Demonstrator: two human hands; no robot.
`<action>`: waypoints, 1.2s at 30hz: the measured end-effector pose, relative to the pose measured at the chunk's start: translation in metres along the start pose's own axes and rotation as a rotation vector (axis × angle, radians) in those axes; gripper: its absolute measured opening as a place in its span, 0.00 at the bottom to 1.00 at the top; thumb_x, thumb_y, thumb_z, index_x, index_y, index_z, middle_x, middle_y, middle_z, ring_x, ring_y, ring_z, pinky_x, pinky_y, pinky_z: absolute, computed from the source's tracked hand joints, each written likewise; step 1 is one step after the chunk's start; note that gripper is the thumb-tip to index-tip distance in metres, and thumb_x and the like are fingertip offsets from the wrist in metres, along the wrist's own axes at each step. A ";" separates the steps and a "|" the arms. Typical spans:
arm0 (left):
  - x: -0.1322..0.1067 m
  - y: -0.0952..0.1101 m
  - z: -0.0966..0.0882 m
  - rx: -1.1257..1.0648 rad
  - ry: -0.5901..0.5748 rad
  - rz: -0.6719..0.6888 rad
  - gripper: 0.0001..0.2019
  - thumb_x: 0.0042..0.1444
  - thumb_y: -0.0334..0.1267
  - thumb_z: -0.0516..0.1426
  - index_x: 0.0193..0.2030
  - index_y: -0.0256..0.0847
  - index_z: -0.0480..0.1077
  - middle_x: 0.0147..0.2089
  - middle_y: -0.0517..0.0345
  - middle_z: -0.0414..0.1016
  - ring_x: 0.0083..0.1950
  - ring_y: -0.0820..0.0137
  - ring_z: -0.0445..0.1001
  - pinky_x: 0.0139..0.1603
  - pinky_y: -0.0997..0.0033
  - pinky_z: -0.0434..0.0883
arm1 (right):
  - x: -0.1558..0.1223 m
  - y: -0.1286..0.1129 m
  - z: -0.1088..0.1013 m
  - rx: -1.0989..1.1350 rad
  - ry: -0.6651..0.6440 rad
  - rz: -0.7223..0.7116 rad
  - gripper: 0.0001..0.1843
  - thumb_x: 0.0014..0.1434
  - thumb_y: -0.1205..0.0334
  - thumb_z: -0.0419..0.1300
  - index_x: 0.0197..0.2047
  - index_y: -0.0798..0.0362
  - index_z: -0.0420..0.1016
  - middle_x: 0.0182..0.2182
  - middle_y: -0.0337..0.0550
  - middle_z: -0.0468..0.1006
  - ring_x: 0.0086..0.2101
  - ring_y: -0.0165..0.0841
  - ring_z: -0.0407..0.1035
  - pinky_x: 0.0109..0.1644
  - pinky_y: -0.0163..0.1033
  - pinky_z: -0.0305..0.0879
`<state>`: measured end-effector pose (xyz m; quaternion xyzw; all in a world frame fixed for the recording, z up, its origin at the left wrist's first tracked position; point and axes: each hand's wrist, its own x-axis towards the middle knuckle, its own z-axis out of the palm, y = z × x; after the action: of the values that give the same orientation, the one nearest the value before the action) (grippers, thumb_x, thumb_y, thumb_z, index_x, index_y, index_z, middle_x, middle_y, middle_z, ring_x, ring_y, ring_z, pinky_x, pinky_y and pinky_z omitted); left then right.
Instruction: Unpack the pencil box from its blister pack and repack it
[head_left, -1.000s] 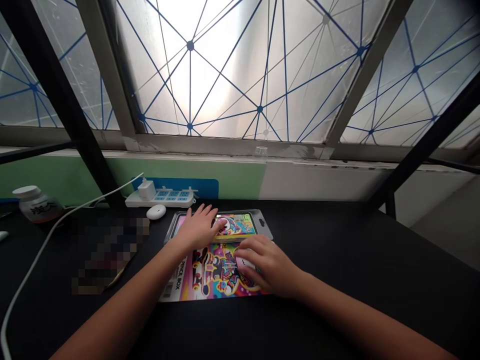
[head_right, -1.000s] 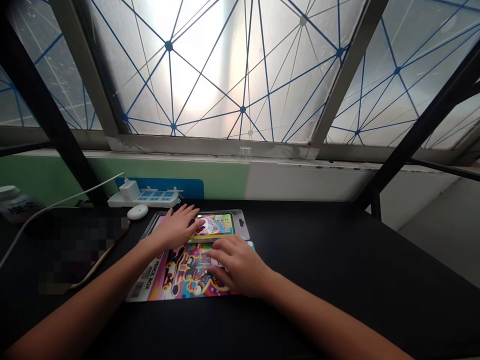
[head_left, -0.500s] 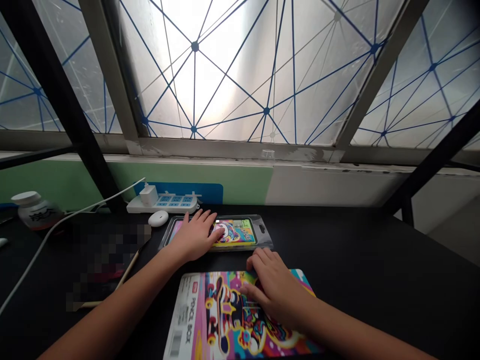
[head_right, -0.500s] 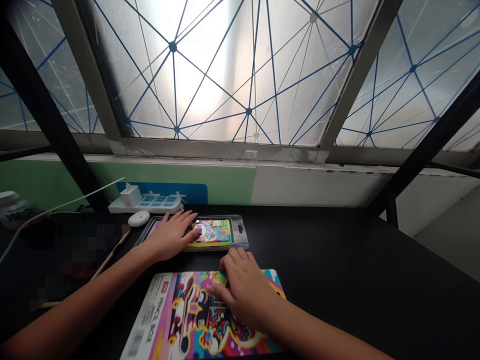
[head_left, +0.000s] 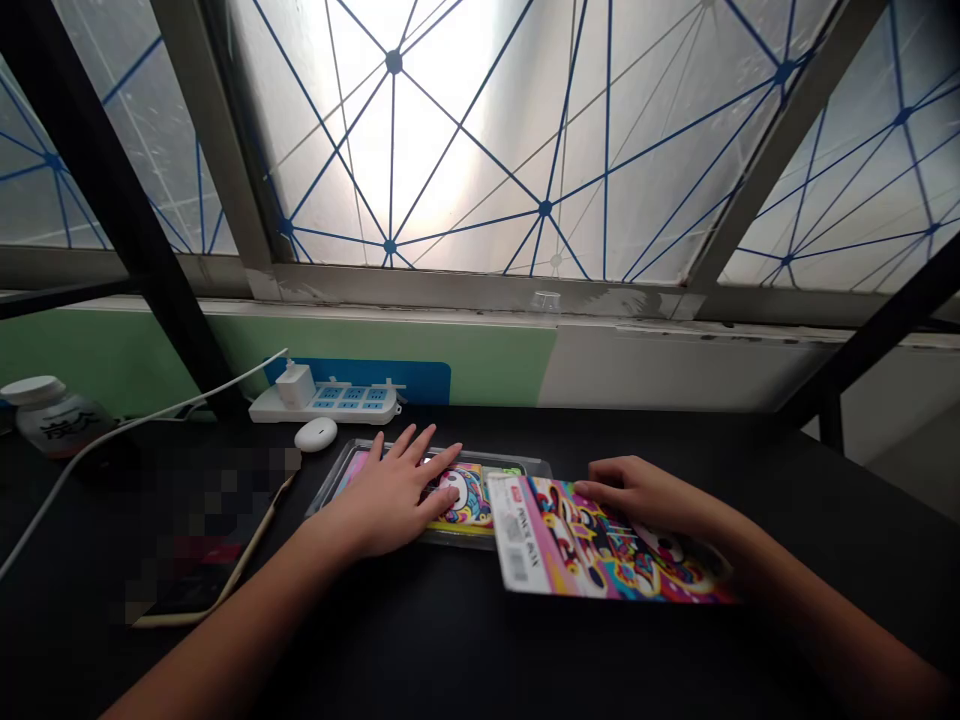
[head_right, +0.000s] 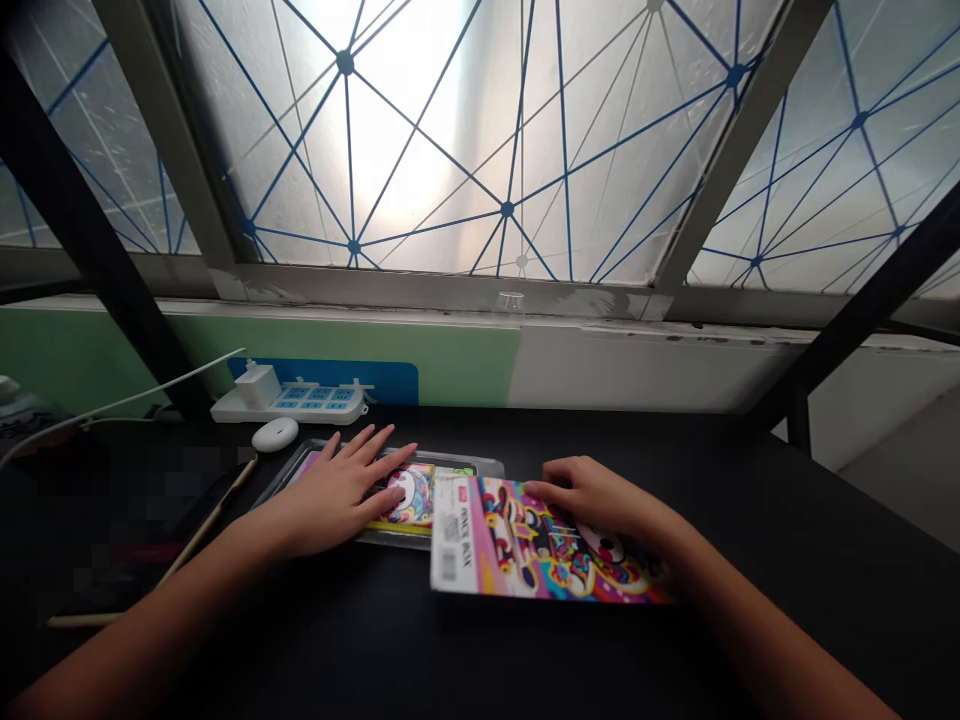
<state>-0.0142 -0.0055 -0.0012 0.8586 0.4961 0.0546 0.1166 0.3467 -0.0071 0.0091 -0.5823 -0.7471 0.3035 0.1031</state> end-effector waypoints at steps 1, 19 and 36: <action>-0.001 0.001 -0.001 -0.002 0.000 0.003 0.32 0.66 0.65 0.39 0.73 0.62 0.48 0.78 0.54 0.37 0.77 0.49 0.36 0.70 0.32 0.39 | 0.003 0.008 -0.004 -0.008 0.024 0.013 0.27 0.58 0.34 0.58 0.26 0.51 0.71 0.23 0.38 0.72 0.25 0.32 0.64 0.27 0.36 0.58; -0.008 0.025 0.001 -0.020 -0.028 0.150 0.24 0.70 0.57 0.41 0.71 0.66 0.53 0.77 0.61 0.41 0.77 0.52 0.40 0.71 0.35 0.42 | -0.002 -0.005 0.008 0.042 0.088 0.012 0.24 0.57 0.36 0.60 0.33 0.50 0.79 0.28 0.40 0.78 0.30 0.35 0.69 0.30 0.36 0.60; -0.007 0.028 0.005 0.016 -0.029 0.098 0.25 0.69 0.59 0.40 0.71 0.67 0.52 0.77 0.62 0.41 0.77 0.52 0.39 0.70 0.34 0.42 | -0.008 -0.016 0.008 -0.053 0.214 0.049 0.22 0.58 0.38 0.60 0.35 0.49 0.79 0.30 0.41 0.80 0.32 0.38 0.72 0.32 0.38 0.61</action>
<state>0.0064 -0.0256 0.0016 0.8835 0.4522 0.0437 0.1143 0.3320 -0.0192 0.0141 -0.6320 -0.7250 0.2224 0.1594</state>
